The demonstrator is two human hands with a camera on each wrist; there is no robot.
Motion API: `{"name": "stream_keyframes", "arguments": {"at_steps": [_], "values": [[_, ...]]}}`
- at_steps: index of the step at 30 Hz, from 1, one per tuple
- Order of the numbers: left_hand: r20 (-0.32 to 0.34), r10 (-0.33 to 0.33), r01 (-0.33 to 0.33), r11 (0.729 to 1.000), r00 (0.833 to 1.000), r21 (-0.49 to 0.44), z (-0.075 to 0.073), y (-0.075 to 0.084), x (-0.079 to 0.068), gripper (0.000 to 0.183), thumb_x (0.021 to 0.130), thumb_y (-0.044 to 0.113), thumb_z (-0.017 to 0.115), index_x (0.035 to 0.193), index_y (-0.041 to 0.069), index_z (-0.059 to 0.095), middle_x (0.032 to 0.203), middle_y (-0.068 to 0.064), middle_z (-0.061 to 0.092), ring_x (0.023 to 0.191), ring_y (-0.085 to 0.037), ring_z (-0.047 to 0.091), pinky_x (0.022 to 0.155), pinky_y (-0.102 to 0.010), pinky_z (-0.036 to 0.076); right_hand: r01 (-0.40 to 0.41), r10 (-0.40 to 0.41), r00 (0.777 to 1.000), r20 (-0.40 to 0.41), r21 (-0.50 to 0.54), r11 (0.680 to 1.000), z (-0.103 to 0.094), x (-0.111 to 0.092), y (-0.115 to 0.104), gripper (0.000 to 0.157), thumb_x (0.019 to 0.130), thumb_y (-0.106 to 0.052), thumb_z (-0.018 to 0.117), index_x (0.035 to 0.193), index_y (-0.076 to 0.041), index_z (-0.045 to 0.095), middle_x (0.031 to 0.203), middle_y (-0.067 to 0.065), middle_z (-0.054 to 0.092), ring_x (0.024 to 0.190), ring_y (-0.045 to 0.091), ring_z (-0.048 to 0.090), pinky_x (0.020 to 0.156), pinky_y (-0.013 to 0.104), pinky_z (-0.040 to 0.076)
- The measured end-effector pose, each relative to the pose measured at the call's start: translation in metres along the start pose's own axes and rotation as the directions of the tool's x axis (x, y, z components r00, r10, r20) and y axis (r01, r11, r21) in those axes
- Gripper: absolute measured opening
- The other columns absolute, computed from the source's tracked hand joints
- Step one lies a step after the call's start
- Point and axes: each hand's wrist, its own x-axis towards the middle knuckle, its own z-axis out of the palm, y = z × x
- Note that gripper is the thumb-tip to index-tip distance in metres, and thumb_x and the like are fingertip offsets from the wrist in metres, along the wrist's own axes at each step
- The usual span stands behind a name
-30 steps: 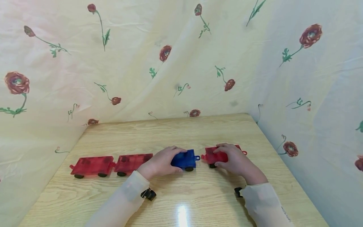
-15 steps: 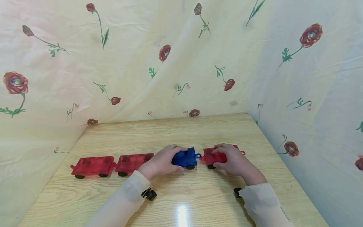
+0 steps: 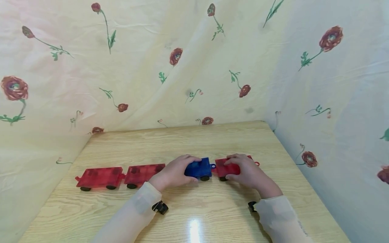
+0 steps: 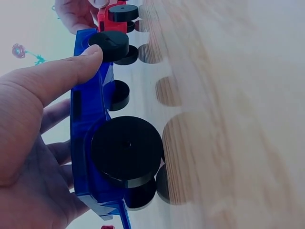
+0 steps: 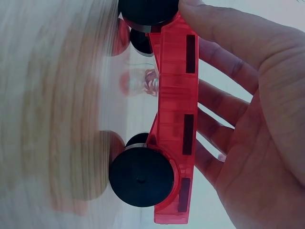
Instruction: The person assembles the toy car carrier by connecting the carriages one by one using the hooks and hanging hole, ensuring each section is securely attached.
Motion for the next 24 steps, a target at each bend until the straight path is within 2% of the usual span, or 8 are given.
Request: {"name": "stream_keyframes", "arguments": {"at_steps": [14, 24], "values": [[0.018, 0.02, -0.021, 0.999, 1.0, 0.026, 0.0013, -0.0033, 0.0017, 0.077, 0.092, 0.051, 0.079, 0.159, 0.038, 0.044, 0.161, -0.003, 0.045, 0.145, -0.028, 0.045, 0.113, -0.052, 0.044, 0.003, -0.003, 1.0, -0.004, -0.007, 1.0, 0.002, 0.0007, -0.0009, 0.041, 0.086, -0.024, 0.089, 0.124, -0.018, 0.076, 0.149, 0.013, 0.056, 0.137, 0.045, 0.047, 0.103, 0.065, 0.048], [0.022, 0.02, -0.021, 0.999, 1.0, 0.05, -0.0021, -0.0039, -0.0018, 0.076, 0.092, 0.05, 0.079, 0.159, 0.036, 0.044, 0.153, 0.0, 0.052, 0.138, -0.024, 0.05, 0.111, -0.049, 0.047, -0.002, 0.002, 1.0, -0.001, -0.003, 1.0, 0.0022, 0.0011, 0.0, 0.042, 0.086, -0.025, 0.09, 0.125, -0.019, 0.076, 0.149, 0.012, 0.056, 0.136, 0.045, 0.047, 0.099, 0.061, 0.052]]}}
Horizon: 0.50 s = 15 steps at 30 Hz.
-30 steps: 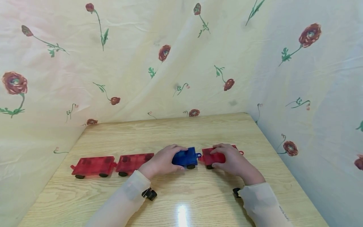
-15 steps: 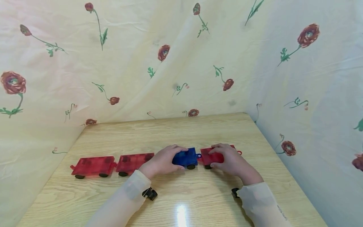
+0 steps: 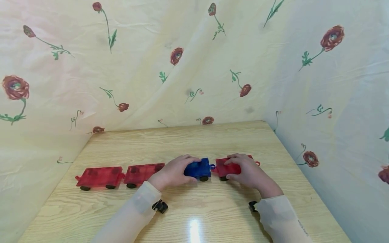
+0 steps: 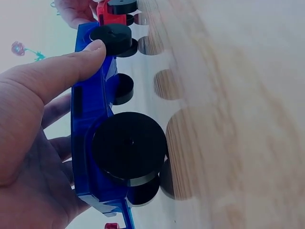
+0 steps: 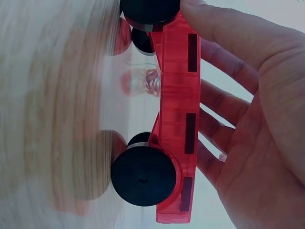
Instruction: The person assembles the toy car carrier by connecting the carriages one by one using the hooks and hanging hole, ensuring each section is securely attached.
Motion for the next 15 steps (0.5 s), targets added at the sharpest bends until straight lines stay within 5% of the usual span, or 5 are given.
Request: {"name": "stream_keyframes", "arguments": {"at_steps": [15], "values": [[0.031, 0.014, -0.016, 0.999, 0.999, 0.046, 0.0015, 0.0004, 0.0012, 0.075, 0.093, 0.048, 0.078, 0.159, 0.035, 0.045, 0.153, 0.002, 0.052, 0.14, -0.025, 0.05, 0.114, -0.048, 0.043, -0.018, 0.018, 1.0, 0.006, 0.005, 1.0, -0.0009, -0.0005, 0.0013, 0.042, 0.086, -0.026, 0.09, 0.125, -0.019, 0.076, 0.15, 0.012, 0.055, 0.137, 0.044, 0.046, 0.102, 0.062, 0.05]]}}
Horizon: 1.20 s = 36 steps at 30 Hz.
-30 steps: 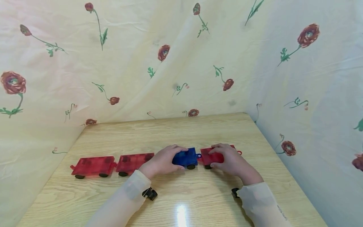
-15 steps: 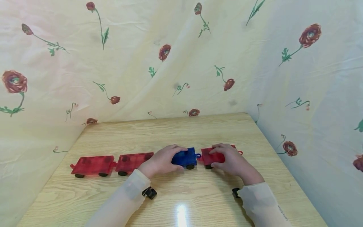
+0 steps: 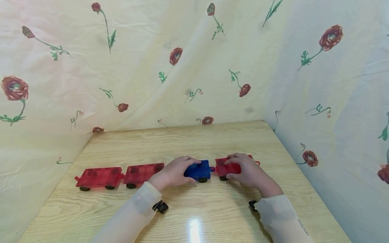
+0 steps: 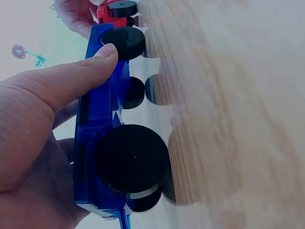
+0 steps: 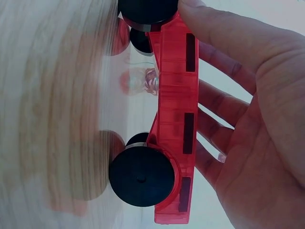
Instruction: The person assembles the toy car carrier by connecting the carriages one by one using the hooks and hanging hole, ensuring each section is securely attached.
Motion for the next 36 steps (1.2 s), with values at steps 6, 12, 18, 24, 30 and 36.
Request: {"name": "stream_keyframes", "arguments": {"at_steps": [6, 12, 18, 24, 30, 36], "values": [[0.0, 0.01, -0.01, 1.0, 1.0, 0.001, 0.0, -0.001, -0.001, 0.076, 0.094, 0.048, 0.078, 0.16, 0.035, 0.043, 0.155, 0.002, 0.05, 0.142, -0.025, 0.048, 0.116, -0.049, 0.041, -0.002, 0.002, 1.0, 0.006, -0.001, 1.0, 0.0, 0.001, 0.002, 0.043, 0.086, -0.027, 0.09, 0.126, -0.02, 0.076, 0.15, 0.012, 0.055, 0.137, 0.044, 0.046, 0.102, 0.063, 0.05], [-0.011, 0.009, -0.009, 0.998, 1.0, -0.06, -0.001, -0.003, -0.004, 0.074, 0.093, 0.046, 0.08, 0.158, 0.034, 0.047, 0.153, 0.003, 0.05, 0.141, -0.023, 0.049, 0.114, -0.046, 0.044, 0.017, -0.017, 1.0, 0.0, -0.007, 1.0, 0.0, 0.002, 0.002, 0.041, 0.086, -0.025, 0.09, 0.125, -0.019, 0.076, 0.149, 0.012, 0.056, 0.136, 0.044, 0.046, 0.102, 0.063, 0.049], [-0.015, -0.001, -0.001, 0.99, 1.0, -0.139, -0.003, -0.011, -0.009, 0.073, 0.091, 0.045, 0.082, 0.156, 0.034, 0.049, 0.155, 0.005, 0.047, 0.144, -0.022, 0.045, 0.114, -0.047, 0.044, 0.012, -0.012, 1.0, 0.004, -0.032, 0.999, -0.001, 0.002, 0.002, 0.041, 0.086, -0.025, 0.09, 0.124, -0.02, 0.076, 0.149, 0.013, 0.056, 0.136, 0.045, 0.046, 0.099, 0.062, 0.051], [-0.029, 0.006, -0.01, 0.993, 1.0, -0.122, -0.006, -0.025, -0.019, 0.077, 0.09, 0.044, 0.083, 0.157, 0.032, 0.048, 0.157, 0.004, 0.046, 0.145, -0.024, 0.043, 0.115, -0.047, 0.042, -0.008, 0.008, 1.0, 0.012, -0.033, 0.999, -0.003, 0.003, 0.001, 0.044, 0.085, -0.026, 0.091, 0.126, -0.019, 0.076, 0.15, 0.015, 0.054, 0.136, 0.047, 0.045, 0.099, 0.065, 0.05], [-0.034, 0.002, -0.006, 0.992, 0.999, -0.125, -0.012, -0.044, -0.037, 0.083, 0.089, 0.046, 0.084, 0.159, 0.029, 0.045, 0.154, 0.006, 0.047, 0.144, -0.024, 0.043, 0.116, -0.05, 0.041, 0.007, -0.007, 1.0, 0.023, -0.016, 1.0, -0.005, 0.003, 0.002, 0.049, 0.085, -0.024, 0.091, 0.129, -0.014, 0.074, 0.15, 0.016, 0.054, 0.137, 0.047, 0.044, 0.102, 0.066, 0.048], [-0.039, -0.046, 0.04, 0.988, 0.998, -0.148, -0.024, -0.067, -0.069, 0.086, 0.086, 0.042, 0.089, 0.159, 0.025, 0.046, 0.151, 0.004, 0.049, 0.141, -0.028, 0.045, 0.113, -0.051, 0.044, -0.006, 0.007, 0.999, 0.049, -0.026, 1.0, -0.01, 0.004, 0.002, 0.055, 0.083, -0.027, 0.092, 0.133, -0.012, 0.072, 0.15, 0.018, 0.054, 0.134, 0.047, 0.047, 0.098, 0.061, 0.053]]}}
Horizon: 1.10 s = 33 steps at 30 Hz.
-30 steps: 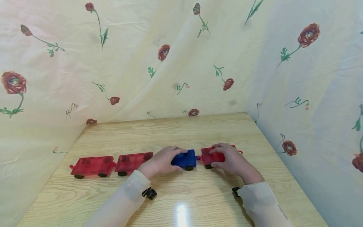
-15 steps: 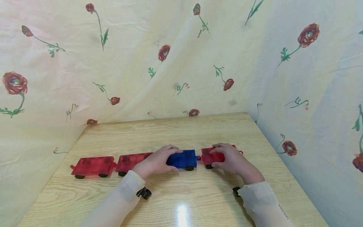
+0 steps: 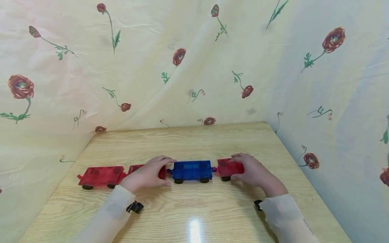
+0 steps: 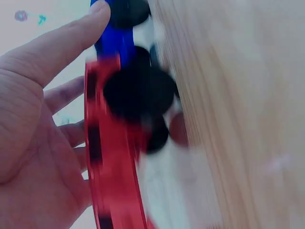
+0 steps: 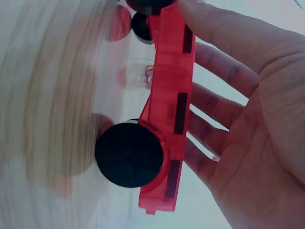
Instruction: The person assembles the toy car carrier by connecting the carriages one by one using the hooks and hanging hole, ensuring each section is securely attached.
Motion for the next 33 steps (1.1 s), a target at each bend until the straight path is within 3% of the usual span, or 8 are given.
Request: {"name": "stream_keyframes", "arguments": {"at_steps": [5, 13, 16, 21, 33], "values": [[-0.026, -0.072, 0.072, 0.997, 0.997, 0.02, -0.006, -0.026, -0.024, 0.093, 0.08, 0.046, 0.092, 0.159, 0.028, 0.046, 0.15, 0.002, 0.051, 0.141, -0.031, 0.045, 0.11, -0.055, 0.045, 0.009, -0.009, 1.0, 0.013, -0.005, 1.0, -0.002, 0.002, 0.005, 0.056, 0.083, -0.031, 0.092, 0.133, -0.013, 0.072, 0.149, 0.017, 0.055, 0.134, 0.047, 0.048, 0.098, 0.06, 0.053], [-0.077, -0.194, 0.196, 0.98, 0.978, 0.023, -0.012, -0.06, -0.057, 0.094, 0.079, 0.046, 0.093, 0.159, 0.03, 0.046, 0.157, -0.011, 0.047, 0.147, -0.044, 0.037, 0.113, -0.067, 0.035, -0.011, 0.01, 0.999, 0.041, 0.007, 1.0, -0.007, 0.002, 0.009, 0.056, 0.083, -0.029, 0.092, 0.133, -0.014, 0.072, 0.147, 0.018, 0.057, 0.132, 0.048, 0.049, 0.094, 0.058, 0.056], [-0.089, -0.213, 0.214, 0.977, 0.973, 0.003, -0.016, -0.068, -0.065, 0.093, 0.079, 0.045, 0.093, 0.159, 0.03, 0.047, 0.157, -0.015, 0.046, 0.148, -0.052, 0.031, 0.115, -0.071, 0.029, -0.015, 0.014, 0.999, 0.041, 0.005, 1.0, -0.008, 0.001, 0.011, 0.054, 0.083, -0.024, 0.092, 0.132, -0.014, 0.072, 0.146, 0.019, 0.057, 0.132, 0.048, 0.049, 0.093, 0.057, 0.057], [-0.099, -0.206, 0.204, 0.979, 0.974, -0.024, -0.019, -0.075, -0.071, 0.092, 0.079, 0.045, 0.092, 0.158, 0.03, 0.048, 0.156, -0.017, 0.047, 0.148, -0.061, 0.023, 0.114, -0.076, 0.023, -0.015, 0.015, 0.999, 0.045, 0.01, 1.0, -0.01, 0.001, 0.014, 0.053, 0.083, -0.02, 0.092, 0.132, -0.013, 0.072, 0.146, 0.02, 0.057, 0.133, 0.05, 0.048, 0.093, 0.058, 0.057], [-0.098, -0.195, 0.19, 0.98, 0.976, -0.054, -0.021, -0.072, -0.073, 0.09, 0.079, 0.04, 0.092, 0.157, 0.028, 0.05, 0.155, -0.014, 0.048, 0.149, -0.058, 0.022, 0.114, -0.076, 0.025, -0.027, 0.027, 0.999, 0.045, 0.012, 1.0, -0.01, 0.0, 0.016, 0.055, 0.081, -0.017, 0.093, 0.132, -0.013, 0.073, 0.144, 0.019, 0.058, 0.132, 0.05, 0.05, 0.092, 0.057, 0.058]]}}
